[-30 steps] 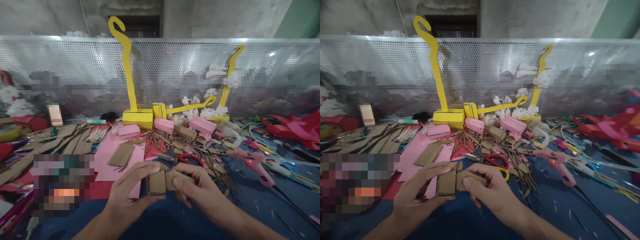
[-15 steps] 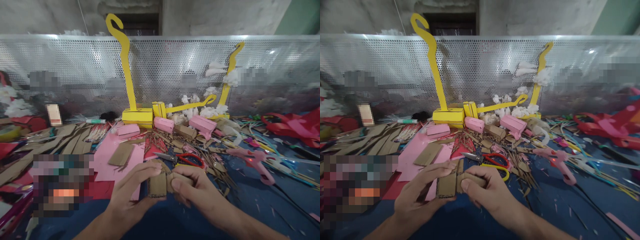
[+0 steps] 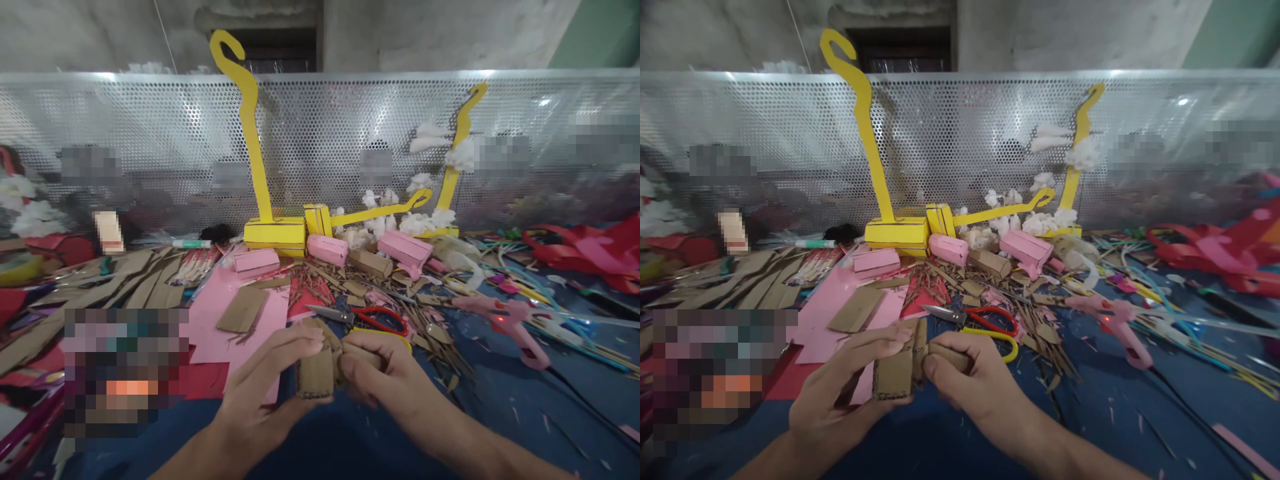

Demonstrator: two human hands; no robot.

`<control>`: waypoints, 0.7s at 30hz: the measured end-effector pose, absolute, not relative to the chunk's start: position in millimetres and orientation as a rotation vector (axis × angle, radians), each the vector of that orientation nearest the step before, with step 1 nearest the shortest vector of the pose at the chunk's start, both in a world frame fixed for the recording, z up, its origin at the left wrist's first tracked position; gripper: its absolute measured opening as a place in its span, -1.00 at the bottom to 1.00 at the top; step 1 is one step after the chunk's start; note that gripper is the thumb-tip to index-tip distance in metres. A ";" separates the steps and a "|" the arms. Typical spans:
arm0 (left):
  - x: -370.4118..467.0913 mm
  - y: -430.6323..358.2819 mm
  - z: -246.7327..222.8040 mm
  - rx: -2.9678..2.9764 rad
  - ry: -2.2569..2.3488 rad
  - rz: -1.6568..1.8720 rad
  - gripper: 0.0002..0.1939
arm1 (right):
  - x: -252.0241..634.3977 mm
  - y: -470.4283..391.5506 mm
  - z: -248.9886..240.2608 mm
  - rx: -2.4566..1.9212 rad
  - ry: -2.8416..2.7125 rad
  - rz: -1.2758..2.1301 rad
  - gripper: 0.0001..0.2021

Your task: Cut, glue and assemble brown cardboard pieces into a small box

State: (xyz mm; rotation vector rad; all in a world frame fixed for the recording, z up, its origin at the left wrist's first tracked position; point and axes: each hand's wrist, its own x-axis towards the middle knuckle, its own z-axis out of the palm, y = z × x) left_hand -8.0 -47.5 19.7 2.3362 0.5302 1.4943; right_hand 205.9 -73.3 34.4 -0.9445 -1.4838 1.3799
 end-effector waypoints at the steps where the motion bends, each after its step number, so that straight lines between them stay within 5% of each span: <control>1: -7.5 -48.0 20.4 2.329 0.524 1.496 -0.35 | 206.0 -72.5 32.8 -0.946 -1.483 1.377 -0.56; 10: -6.8 -47.4 18.1 2.034 0.641 1.454 -0.38 | 208.3 -66.6 25.6 -0.865 -1.361 1.378 -0.64; 21: 1.4 -24.3 25.3 1.029 0.697 1.280 -0.69 | 210.2 -60.7 33.0 -0.736 -1.296 1.365 -0.69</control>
